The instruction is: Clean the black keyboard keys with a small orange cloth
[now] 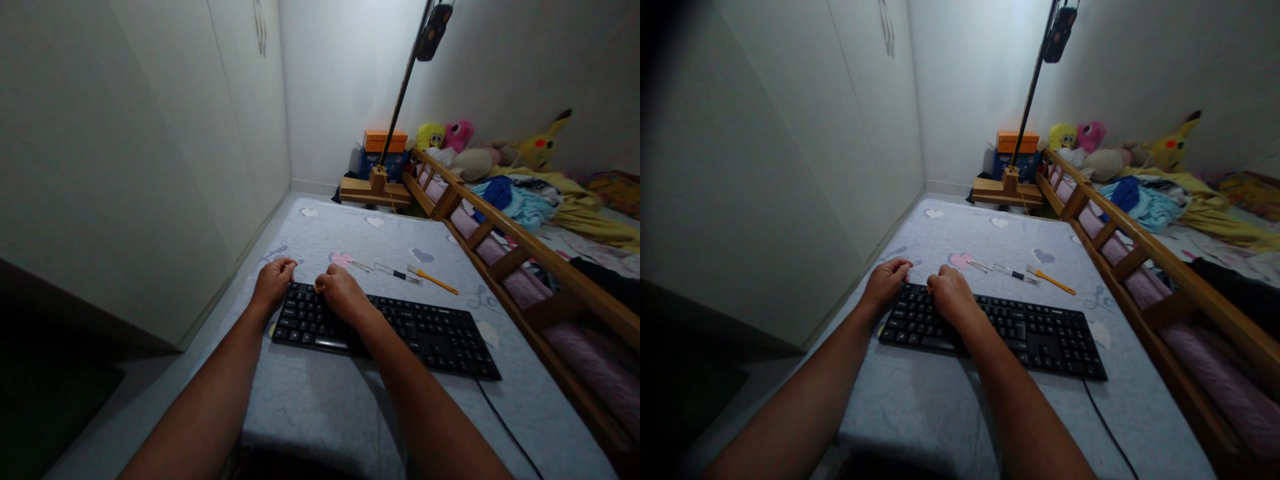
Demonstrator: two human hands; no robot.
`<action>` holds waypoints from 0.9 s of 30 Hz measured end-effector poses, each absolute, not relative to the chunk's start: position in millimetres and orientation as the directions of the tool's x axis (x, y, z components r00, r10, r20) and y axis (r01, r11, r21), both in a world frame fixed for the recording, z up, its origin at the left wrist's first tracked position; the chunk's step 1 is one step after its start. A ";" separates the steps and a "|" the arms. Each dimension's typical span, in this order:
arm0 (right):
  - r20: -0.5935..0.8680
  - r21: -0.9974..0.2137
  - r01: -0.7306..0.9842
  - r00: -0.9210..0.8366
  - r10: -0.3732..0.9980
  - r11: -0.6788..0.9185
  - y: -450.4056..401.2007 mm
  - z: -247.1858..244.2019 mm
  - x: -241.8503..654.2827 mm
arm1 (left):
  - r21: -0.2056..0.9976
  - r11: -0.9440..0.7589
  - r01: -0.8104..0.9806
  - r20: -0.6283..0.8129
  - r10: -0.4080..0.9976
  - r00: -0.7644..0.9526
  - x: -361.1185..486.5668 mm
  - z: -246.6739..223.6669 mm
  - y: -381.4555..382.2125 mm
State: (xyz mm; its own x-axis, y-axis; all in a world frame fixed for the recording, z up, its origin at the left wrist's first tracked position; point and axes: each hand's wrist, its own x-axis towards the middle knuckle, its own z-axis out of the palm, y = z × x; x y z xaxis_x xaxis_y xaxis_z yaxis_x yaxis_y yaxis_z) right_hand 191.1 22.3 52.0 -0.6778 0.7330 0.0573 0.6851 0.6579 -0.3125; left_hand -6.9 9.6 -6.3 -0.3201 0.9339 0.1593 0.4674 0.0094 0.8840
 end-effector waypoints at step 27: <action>0.149 -0.190 0.641 -0.730 0.667 0.744 17.7 39.5 149.9 | 0.957 0.005 0.291 0.104 0.928 -0.359 -15.6 -13.0 14.1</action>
State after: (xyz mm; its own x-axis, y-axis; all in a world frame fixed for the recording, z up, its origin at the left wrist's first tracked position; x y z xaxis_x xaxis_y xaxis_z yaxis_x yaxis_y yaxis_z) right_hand 149.9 17.7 39.5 -0.7297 0.6673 0.1491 0.6412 0.7436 -0.1897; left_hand -15.6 14.1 -13.0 -0.3585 0.9277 0.1041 0.2912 0.0051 0.9567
